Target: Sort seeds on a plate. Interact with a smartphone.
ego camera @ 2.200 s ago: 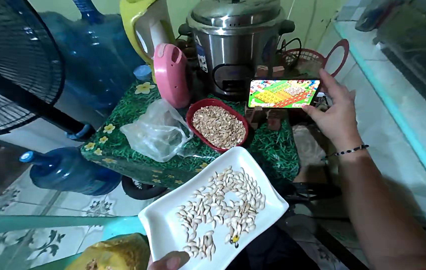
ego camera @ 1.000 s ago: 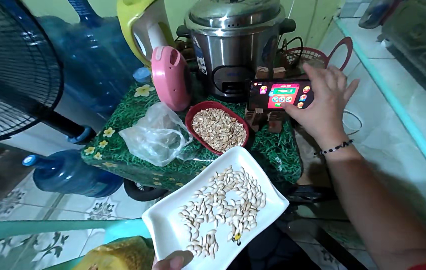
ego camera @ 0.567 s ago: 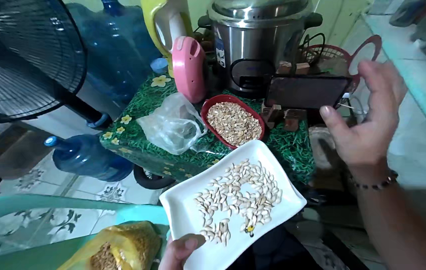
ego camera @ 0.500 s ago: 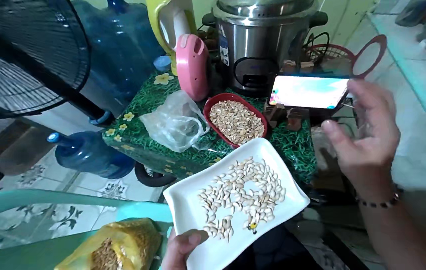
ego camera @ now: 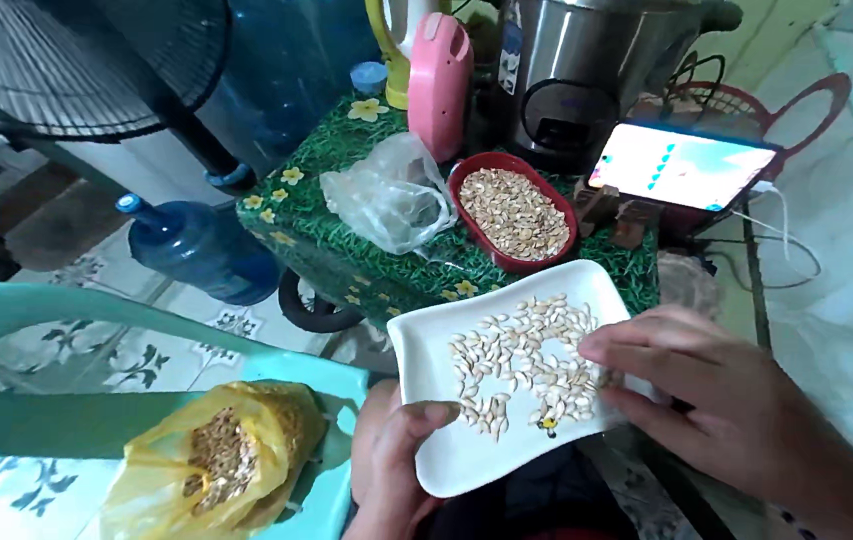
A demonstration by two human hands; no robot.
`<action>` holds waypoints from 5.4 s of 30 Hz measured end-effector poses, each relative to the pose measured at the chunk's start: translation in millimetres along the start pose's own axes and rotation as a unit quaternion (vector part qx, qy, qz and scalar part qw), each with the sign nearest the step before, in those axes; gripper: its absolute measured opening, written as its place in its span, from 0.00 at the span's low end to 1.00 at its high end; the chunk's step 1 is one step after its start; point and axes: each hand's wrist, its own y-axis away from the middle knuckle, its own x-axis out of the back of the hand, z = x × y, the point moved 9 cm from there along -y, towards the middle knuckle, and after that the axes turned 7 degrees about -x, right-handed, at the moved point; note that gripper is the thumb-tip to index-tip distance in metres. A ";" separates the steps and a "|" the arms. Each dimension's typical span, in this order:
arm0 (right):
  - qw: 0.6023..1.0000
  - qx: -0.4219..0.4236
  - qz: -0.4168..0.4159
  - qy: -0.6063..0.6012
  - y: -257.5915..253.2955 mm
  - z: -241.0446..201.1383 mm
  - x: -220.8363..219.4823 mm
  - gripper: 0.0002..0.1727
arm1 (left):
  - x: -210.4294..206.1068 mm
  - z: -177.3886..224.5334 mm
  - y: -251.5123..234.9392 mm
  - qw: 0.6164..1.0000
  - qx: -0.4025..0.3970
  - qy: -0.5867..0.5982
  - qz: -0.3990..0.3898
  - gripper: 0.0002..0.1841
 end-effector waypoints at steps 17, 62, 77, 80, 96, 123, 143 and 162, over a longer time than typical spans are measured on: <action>0.998 0.005 -0.008 0.057 -21.3 -13.0 -20.0 0.12 | 2.5 0.8 -0.3 0.999 0.016 0.021 -0.020 0.18; 0.985 -0.023 -0.078 0.154 -24.9 -15.9 -18.0 0.26 | -2.6 7.7 -0.3 1.000 -0.007 0.028 -0.011 0.16; 0.999 0.034 0.008 0.002 -35.2 -37.9 -27.9 0.12 | -1.8 7.1 0.4 1.000 -0.023 -0.015 -0.011 0.16; 0.999 0.041 0.004 -0.014 -33.9 -37.1 -28.2 0.11 | -1.6 5.8 0.1 1.000 -0.016 -0.017 -0.007 0.16; 0.996 0.012 0.021 0.086 -38.4 -20.9 -7.0 0.15 | 1.5 5.8 -0.2 1.000 -0.022 0.001 0.001 0.17; 0.688 -0.409 0.058 -0.596 31.1 62.9 -47.2 0.20 | -25.3 19.7 -16.6 0.992 0.115 -0.035 -0.026 0.18; 0.684 -0.385 0.169 -0.596 14.0 85.4 -37.9 0.20 | -70.5 66.5 -147.8 0.467 -0.409 -0.770 -0.145 0.09; 0.652 -0.453 0.095 -0.601 -92.4 92.5 -80.4 0.20 | -20.3 154.5 -152.4 0.841 -0.319 -0.429 -0.089 0.06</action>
